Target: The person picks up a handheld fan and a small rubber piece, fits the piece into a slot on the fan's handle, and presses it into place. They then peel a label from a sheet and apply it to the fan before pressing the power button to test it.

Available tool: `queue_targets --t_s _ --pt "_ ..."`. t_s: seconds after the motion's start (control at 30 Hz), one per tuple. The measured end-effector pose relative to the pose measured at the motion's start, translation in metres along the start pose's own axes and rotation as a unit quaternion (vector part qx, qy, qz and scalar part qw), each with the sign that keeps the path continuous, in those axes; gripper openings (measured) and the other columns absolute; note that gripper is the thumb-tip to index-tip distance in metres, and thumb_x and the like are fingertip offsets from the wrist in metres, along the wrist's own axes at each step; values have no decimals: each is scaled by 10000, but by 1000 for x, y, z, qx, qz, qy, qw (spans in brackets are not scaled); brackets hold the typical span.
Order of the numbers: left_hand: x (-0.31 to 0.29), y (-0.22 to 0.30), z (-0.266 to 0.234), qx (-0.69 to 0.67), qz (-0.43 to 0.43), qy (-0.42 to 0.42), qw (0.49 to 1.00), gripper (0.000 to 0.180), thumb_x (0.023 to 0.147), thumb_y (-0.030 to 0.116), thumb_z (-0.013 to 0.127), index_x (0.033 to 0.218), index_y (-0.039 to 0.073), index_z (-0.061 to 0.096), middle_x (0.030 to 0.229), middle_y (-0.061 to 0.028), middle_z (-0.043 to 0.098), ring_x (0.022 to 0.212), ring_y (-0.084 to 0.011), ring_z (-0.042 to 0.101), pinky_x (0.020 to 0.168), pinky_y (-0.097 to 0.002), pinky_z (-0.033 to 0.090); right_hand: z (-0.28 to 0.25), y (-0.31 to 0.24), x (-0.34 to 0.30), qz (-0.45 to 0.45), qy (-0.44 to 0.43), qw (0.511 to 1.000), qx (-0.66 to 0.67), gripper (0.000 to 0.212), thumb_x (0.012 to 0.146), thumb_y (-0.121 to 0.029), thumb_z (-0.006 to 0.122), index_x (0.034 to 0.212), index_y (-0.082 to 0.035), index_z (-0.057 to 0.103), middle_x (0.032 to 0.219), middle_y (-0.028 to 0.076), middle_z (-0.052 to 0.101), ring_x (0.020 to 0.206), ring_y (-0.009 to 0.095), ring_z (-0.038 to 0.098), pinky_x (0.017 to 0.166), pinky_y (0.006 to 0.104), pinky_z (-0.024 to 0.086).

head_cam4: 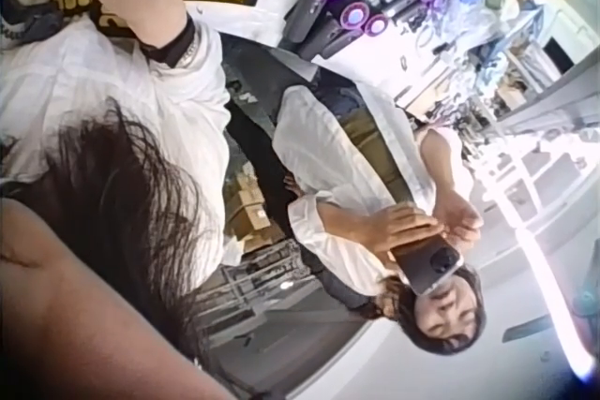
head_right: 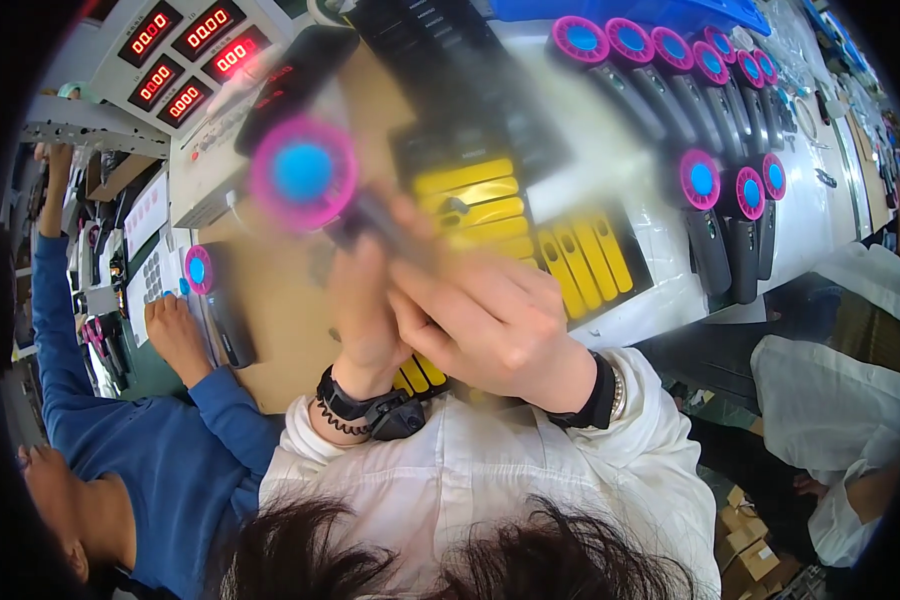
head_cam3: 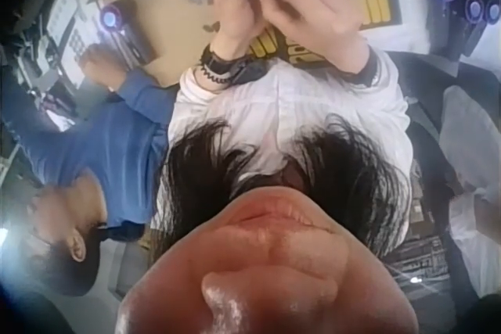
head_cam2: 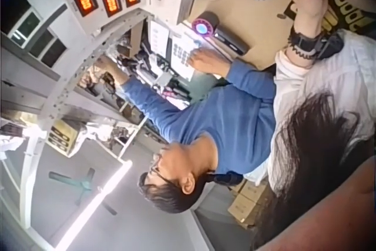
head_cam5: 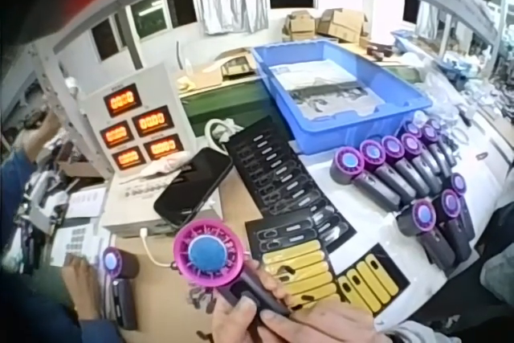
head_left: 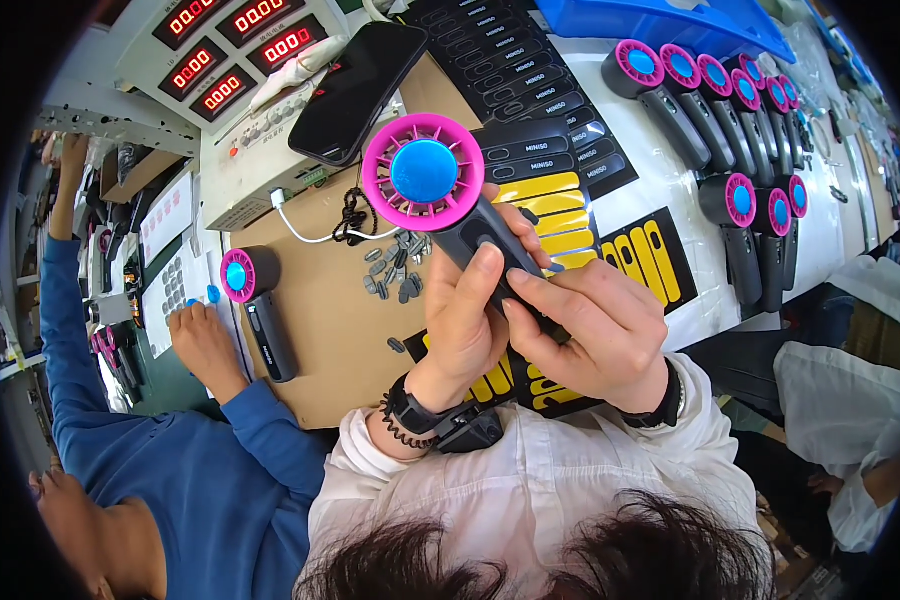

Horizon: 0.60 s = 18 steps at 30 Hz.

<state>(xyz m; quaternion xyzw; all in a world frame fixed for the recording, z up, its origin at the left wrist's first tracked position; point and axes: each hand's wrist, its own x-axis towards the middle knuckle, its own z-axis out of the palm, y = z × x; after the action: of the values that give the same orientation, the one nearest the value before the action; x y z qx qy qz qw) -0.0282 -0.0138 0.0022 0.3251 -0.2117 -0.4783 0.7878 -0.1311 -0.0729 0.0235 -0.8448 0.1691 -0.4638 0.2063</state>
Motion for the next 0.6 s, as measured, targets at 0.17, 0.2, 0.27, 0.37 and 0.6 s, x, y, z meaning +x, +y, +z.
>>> queue_targets --t_s 0.17,0.2,0.27,0.37,0.6 --pt "0 -2 0 -9 4 23 1000 515 859 224 523 1273 5 310 1015 -82 480 926 -145 481 824 -277 419 0 -2 0 0 -7 1000 -6 237 603 -35 729 832 -34 667 654 50 560 506 171 544 454 256 438" --pt "0 -2 -1 -8 4 23 1000 515 859 224 523 1273 5 310 1015 -82 480 926 -145 481 824 -277 419 0 -2 -1 2 -14 1000 -8 242 603 -34 728 837 -35 667 657 49 559 508 172 546 455 257 438" --pt "-1 -1 -3 -2 -7 32 999 522 865 207 517 1292 0 301 1020 -79 484 950 -145 475 837 -274 411 0 -3 -1 4 -19 1000 -11 246 603 -32 728 841 -35 666 661 49 558 510 174 547 456 257 439" --pt "0 1 -3 4 -13 30 999 527 871 189 509 1307 -5 287 1027 -82 490 965 -150 477 851 -281 409 1 -1 -2 12 -18 1000 -14 253 603 -30 729 848 -36 665 678 49 560 521 177 551 460 259 440" --pt "1 3 -7 -7 -40 -1 999 525 882 140 486 1324 -19 250 1085 -123 502 1015 -193 501 906 -336 409 1 1 -3 11 -13 1000 -14 255 604 -28 731 850 -36 664 687 47 563 530 177 553 461 260 439"
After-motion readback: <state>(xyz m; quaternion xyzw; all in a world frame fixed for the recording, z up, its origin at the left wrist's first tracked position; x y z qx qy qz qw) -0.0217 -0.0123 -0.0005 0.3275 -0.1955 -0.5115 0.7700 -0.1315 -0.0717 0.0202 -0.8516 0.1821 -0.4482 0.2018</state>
